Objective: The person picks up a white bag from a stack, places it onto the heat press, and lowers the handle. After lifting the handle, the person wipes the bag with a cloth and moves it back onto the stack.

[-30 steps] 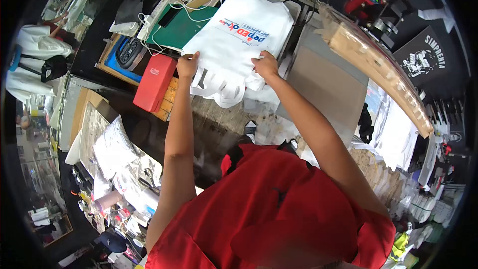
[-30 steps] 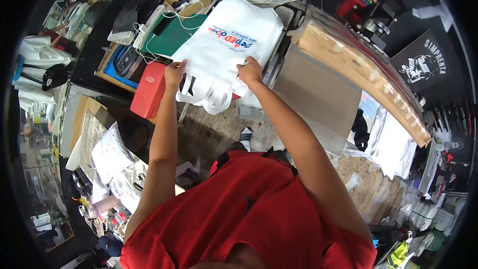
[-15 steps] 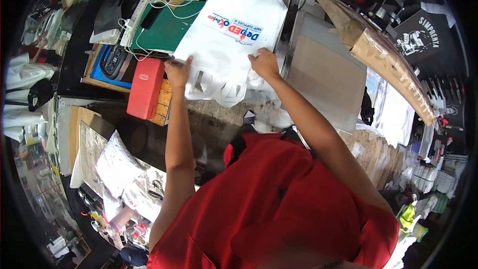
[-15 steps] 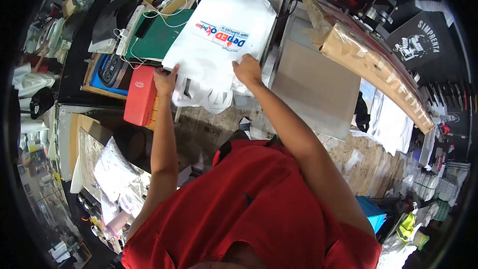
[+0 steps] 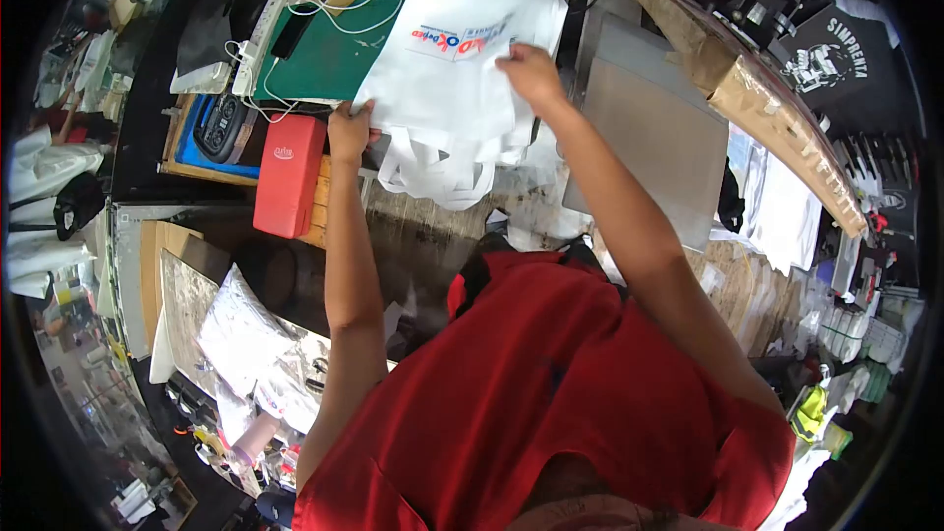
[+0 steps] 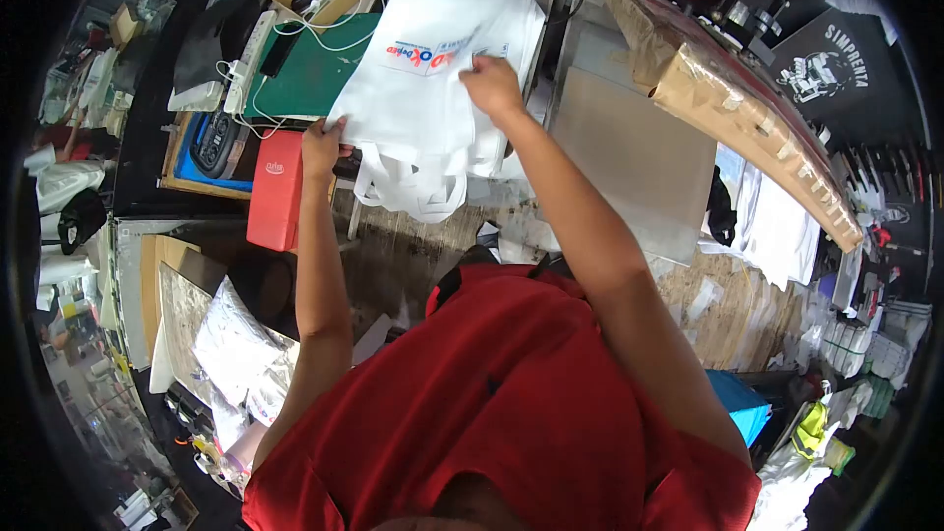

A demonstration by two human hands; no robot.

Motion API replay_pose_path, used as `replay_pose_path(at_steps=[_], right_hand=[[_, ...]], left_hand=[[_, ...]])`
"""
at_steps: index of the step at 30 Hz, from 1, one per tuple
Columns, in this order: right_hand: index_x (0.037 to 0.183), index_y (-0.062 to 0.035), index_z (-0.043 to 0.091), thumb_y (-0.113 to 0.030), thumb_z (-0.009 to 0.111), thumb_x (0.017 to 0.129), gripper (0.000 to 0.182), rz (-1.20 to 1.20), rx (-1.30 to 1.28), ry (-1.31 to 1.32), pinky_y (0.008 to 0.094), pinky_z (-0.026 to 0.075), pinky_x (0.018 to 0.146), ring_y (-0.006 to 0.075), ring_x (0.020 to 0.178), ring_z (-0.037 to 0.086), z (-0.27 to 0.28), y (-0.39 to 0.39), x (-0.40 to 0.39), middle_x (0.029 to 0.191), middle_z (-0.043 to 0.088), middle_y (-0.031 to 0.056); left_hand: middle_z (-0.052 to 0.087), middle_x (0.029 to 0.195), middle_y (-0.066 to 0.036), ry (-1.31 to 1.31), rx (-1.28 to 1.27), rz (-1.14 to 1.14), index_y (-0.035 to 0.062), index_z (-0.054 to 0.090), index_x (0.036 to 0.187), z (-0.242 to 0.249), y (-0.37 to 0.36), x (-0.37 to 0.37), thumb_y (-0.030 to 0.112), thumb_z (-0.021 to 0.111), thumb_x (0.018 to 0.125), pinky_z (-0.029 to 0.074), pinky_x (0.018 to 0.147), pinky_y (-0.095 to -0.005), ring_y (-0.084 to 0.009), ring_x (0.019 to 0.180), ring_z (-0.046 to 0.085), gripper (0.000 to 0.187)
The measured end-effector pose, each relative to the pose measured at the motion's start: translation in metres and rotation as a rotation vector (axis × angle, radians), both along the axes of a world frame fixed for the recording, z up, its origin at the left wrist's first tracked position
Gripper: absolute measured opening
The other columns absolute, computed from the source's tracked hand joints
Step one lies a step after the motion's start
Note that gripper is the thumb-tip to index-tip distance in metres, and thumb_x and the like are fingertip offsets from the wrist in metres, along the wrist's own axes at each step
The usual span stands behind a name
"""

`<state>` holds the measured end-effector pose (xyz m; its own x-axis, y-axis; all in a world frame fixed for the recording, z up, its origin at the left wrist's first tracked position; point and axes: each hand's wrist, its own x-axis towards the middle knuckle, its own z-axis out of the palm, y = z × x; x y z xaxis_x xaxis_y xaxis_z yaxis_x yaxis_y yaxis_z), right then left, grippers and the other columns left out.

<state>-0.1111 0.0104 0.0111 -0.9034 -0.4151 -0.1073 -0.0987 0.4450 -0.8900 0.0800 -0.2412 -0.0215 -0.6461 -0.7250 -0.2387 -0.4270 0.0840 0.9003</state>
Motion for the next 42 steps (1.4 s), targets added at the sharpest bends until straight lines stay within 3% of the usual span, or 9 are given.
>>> replay_pose_path(at_steps=[1, 4, 6, 10, 18, 24, 28, 35, 42], right_hand=[[0.091, 0.0055, 0.068, -0.025, 0.066, 0.076, 0.034, 0.001, 0.033, -0.034, 0.0390, 0.051, 0.075, 0.0335, 0.079, 0.064, 0.007, 0.000, -0.008, 0.090, 0.070, 0.0211], [0.086, 0.0084, 0.067, -0.031, 0.067, 0.078, 0.040, -0.230, 0.088, 0.174, 0.0395, 0.053, 0.071, 0.0326, 0.074, 0.066, -0.019, 0.001, -0.018, 0.081, 0.070, 0.0207], [0.087, 0.0088, 0.068, -0.036, 0.068, 0.079, 0.046, 0.013, 0.176, -0.331, 0.0406, 0.055, 0.066, 0.0326, 0.075, 0.069, -0.017, 0.017, -0.011, 0.082, 0.070, 0.0212], [0.087, 0.0104, 0.067, -0.038, 0.066, 0.082, 0.048, 0.070, 0.403, -0.349, 0.0400, 0.056, 0.062, 0.0297, 0.073, 0.071, -0.007, 0.025, 0.023, 0.082, 0.069, 0.0209], [0.092, 0.0080, 0.063, -0.027, 0.069, 0.088, 0.036, 0.013, -0.016, -0.713, 0.0310, 0.054, 0.051, 0.0221, 0.060, 0.067, -0.036, 0.033, 0.024, 0.074, 0.064, 0.0157], [0.088, 0.0075, 0.062, -0.021, 0.071, 0.086, 0.030, 0.007, -0.050, -0.761, 0.0325, 0.054, 0.050, 0.0209, 0.054, 0.061, -0.054, 0.024, 0.023, 0.070, 0.061, 0.0131], [0.085, 0.0090, 0.064, -0.009, 0.075, 0.080, 0.022, -0.006, -0.037, -0.682, 0.0330, 0.055, 0.051, 0.0208, 0.057, 0.063, -0.059, 0.021, 0.029, 0.074, 0.063, 0.0136], [0.087, 0.0115, 0.067, -0.005, 0.078, 0.076, 0.022, 0.004, 0.066, -0.482, 0.0310, 0.055, 0.049, 0.0223, 0.062, 0.066, -0.075, 0.024, 0.031, 0.082, 0.068, 0.0159], [0.085, 0.0048, 0.064, -0.013, 0.075, 0.080, 0.022, 0.016, 0.138, -0.566, 0.0290, 0.046, 0.045, 0.0175, 0.060, 0.063, -0.057, 0.018, 0.037, 0.076, 0.065, 0.0135]], left_hand=[[0.068, 0.075, -0.012, -0.003, 0.001, -0.003, -0.0067, 0.059, 0.119, 0.000, 0.001, -0.001, 0.021, 0.069, 0.089, 0.052, 0.044, -0.0290, -0.0169, 0.051, 0.065, 0.042], [0.063, 0.076, -0.005, 0.119, 0.230, 0.133, -0.0054, 0.059, 0.116, 0.003, 0.014, -0.007, 0.017, 0.068, 0.091, 0.050, 0.043, -0.0243, -0.0121, 0.049, 0.057, 0.035], [0.062, 0.075, -0.005, 0.122, 0.280, 0.099, -0.0054, 0.060, 0.116, 0.004, 0.010, -0.009, 0.016, 0.068, 0.090, 0.050, 0.043, -0.0242, -0.0119, 0.049, 0.057, 0.034], [0.064, 0.078, -0.007, 0.064, 0.175, 0.076, -0.0051, 0.060, 0.113, -0.002, 0.003, -0.005, 0.018, 0.074, 0.086, 0.050, 0.044, -0.0249, -0.0115, 0.051, 0.058, 0.039], [0.064, 0.096, -0.016, 0.043, 0.229, 0.234, -0.0083, 0.054, 0.104, -0.035, 0.004, 0.010, 0.032, 0.091, 0.067, 0.052, 0.057, -0.0269, -0.0163, 0.076, 0.063, 0.066], [0.056, 0.097, -0.016, -0.009, -0.594, 0.055, -0.0038, 0.054, 0.103, -0.054, 0.083, 0.058, 0.034, 0.096, 0.054, 0.047, 0.078, -0.0420, -0.0301, 0.087, 0.055, 0.074], [0.060, 0.089, -0.013, 0.067, -0.800, 0.044, -0.0003, 0.061, 0.096, -0.090, 0.082, 0.060, 0.026, 0.088, 0.068, 0.049, 0.073, -0.0374, -0.0257, 0.083, 0.058, 0.048], [0.065, 0.084, -0.011, 0.077, 0.053, 0.010, -0.0047, 0.052, 0.110, -0.004, 0.052, 0.068, 0.010, 0.072, 0.077, 0.051, 0.055, -0.0305, -0.0171, 0.068, 0.066, 0.041], [0.062, 0.116, -0.032, -0.312, -0.386, -0.385, -0.0083, 0.054, 0.127, -0.119, 0.004, 0.064, 0.043, 0.080, 0.069, 0.047, 0.096, -0.0455, -0.0420, 0.109, 0.060, 0.081]])
